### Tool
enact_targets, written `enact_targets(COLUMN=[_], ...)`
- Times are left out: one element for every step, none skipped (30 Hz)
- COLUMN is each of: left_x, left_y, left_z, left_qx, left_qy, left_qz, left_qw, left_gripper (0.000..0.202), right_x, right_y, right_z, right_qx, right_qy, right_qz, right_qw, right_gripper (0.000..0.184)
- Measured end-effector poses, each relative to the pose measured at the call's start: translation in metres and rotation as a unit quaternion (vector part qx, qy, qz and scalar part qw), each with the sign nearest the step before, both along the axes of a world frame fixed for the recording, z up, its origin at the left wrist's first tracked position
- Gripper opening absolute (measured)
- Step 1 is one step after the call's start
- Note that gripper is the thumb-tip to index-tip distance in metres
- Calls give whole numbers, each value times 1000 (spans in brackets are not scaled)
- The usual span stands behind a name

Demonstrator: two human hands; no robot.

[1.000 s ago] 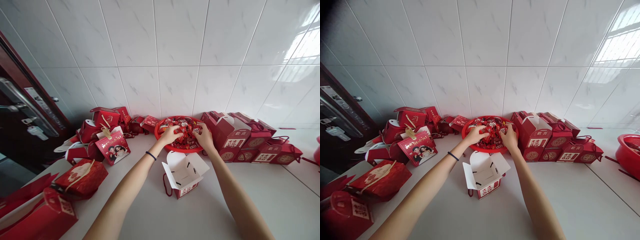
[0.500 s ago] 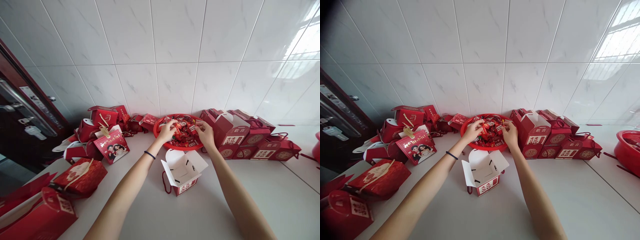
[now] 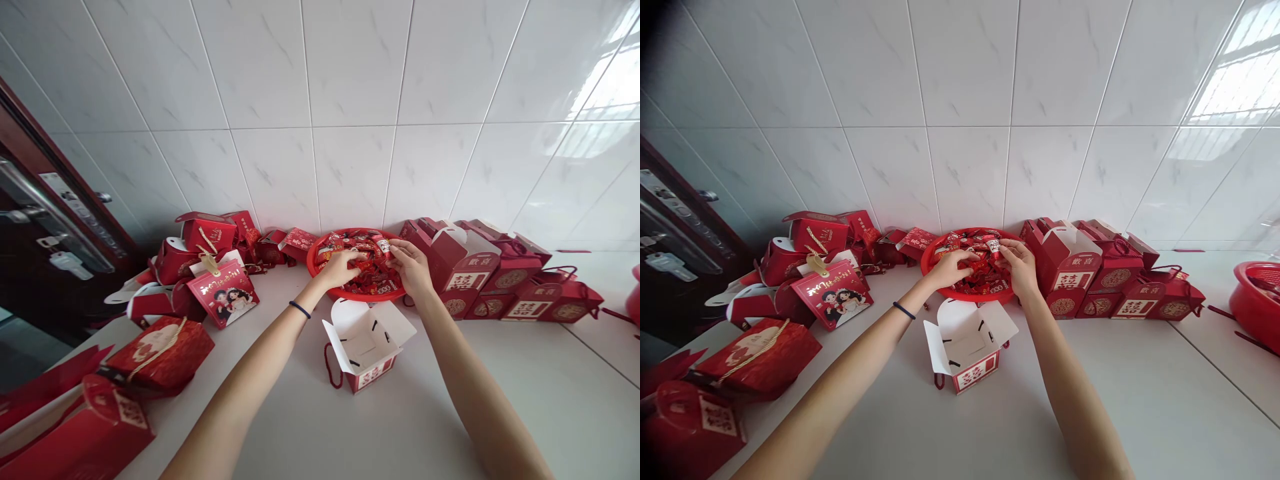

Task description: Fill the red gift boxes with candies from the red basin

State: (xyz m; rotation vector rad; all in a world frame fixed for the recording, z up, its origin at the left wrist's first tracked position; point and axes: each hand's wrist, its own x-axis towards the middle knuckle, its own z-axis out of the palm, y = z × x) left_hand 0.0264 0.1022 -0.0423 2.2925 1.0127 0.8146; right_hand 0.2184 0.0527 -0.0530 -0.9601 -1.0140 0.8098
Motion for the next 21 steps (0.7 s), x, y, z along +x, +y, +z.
enact_targets(left_x=[1,2,3,5,8,11,15,19,23,27,30,33,34,35,35,35,34,33,32,31,30], left_y=[-1,-3,-4,-5,-6,-7,-8,-9,-9,-10,-11,-11,-11,-12,-12,-12,-13,-13,-12,-12,-11], left_z=[1,2,3,4,5,5,5,6,6,6,6,6,6,6,6,6,6,6,5,5,5], left_qx=[4,8,13,18,24,31,39,49,58,65,70,71,70,68,67,66,64,62,60,57,54], left_qy=[22,53,91,131,172,208,236,259,277,289,295,294,290,285,279,271,262,251,237,221,202], left_qz=[-12,-22,-27,-27,-20,-7,8,23,34,43,47,49,51,53,57,60,64,68,72,77,83], left_qw=[1000,998,995,991,985,978,971,964,958,954,952,952,953,955,956,958,961,964,967,971,974], left_gripper=[37,40,45,52,59,66,70,74,75,73,70,64,57,51,45,42,39,38,38,37,35], right_x=[0,0,0,1,1,2,2,3,3,4,5,5,6,7,8,8,8,9,9,8,8], right_y=[0,0,0,0,0,0,0,0,1,1,2,3,4,5,5,6,6,6,5,5,4], right_z=[0,0,0,0,-1,0,0,0,-1,-1,-1,-2,-2,-3,-3,-3,-3,-3,-3,-2,-1], right_qx=[2,4,6,8,9,9,8,6,4,2,1,1,0,-1,-1,-2,-2,-2,-3,-4,-5], right_qy=[6,12,19,28,38,48,57,65,69,72,75,78,82,87,93,98,102,104,106,108,110], right_qz=[5,9,13,18,24,31,39,46,51,56,59,61,61,60,60,60,61,64,67,71,75], right_qw=[1000,1000,1000,999,999,998,998,997,996,996,995,995,995,994,994,993,993,993,992,992,991], right_gripper=[37,38,39,40,41,42,42,41,39,36,33,30,28,27,25,23,21,20,19,19,19])
